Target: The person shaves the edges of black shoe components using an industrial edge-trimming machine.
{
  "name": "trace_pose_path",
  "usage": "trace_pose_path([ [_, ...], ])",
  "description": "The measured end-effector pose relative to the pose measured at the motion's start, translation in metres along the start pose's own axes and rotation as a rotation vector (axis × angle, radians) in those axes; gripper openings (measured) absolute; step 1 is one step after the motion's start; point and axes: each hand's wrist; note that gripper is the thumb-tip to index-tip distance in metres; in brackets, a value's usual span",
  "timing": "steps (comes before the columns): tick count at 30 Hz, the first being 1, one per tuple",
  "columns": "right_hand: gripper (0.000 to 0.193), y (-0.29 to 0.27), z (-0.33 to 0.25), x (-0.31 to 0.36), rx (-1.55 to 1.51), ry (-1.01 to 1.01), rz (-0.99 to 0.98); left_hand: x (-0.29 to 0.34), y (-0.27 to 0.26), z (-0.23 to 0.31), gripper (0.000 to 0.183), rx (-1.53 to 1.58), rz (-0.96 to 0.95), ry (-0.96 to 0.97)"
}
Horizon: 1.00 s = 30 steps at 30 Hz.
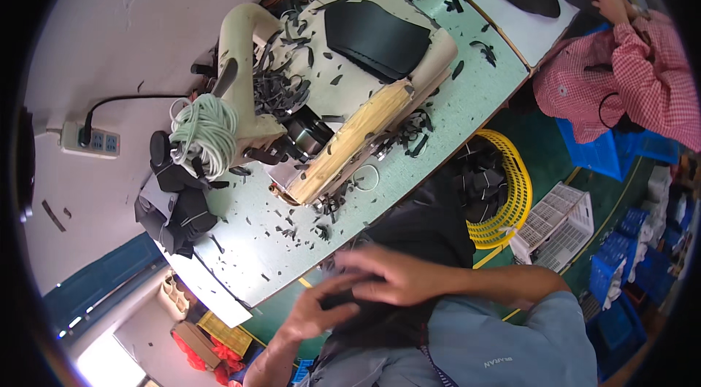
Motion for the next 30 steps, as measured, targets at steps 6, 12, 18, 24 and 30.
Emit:
trace_pose_path([
  [6,0.050,-0.002,-0.014,0.015,0.140,0.115,-0.193,0.027,0.008,-0.015,0.049,0.247,-0.008,0.035],
  [12,0.043,-0.023,-0.029,-0.043,-0.254,0.163,0.298,-0.058,-0.066,0.039,0.035,-0.080,0.447,0.071],
  [18,0.036,-0.045,-0.021,-0.061,-0.499,0.148,0.446,-0.080,-0.103,0.074,0.039,0.124,0.239,0.086],
  [24,0.036,-0.045,-0.030,-0.069,-0.586,0.188,0.490,-0.089,-0.108,0.069,0.025,0.128,0.406,0.015],
  [30,0.041,-0.053,-0.021,-0.058,-0.629,0.073,0.651,-0.093,-0.103,0.066,0.028,0.115,0.326,0.105],
])
Point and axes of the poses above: each hand's wrist, its own x-axis away from the middle knuckle, its own y-axis out of the palm, z = x × y, and after that the axes turned 3 degrees about -y, right-handed
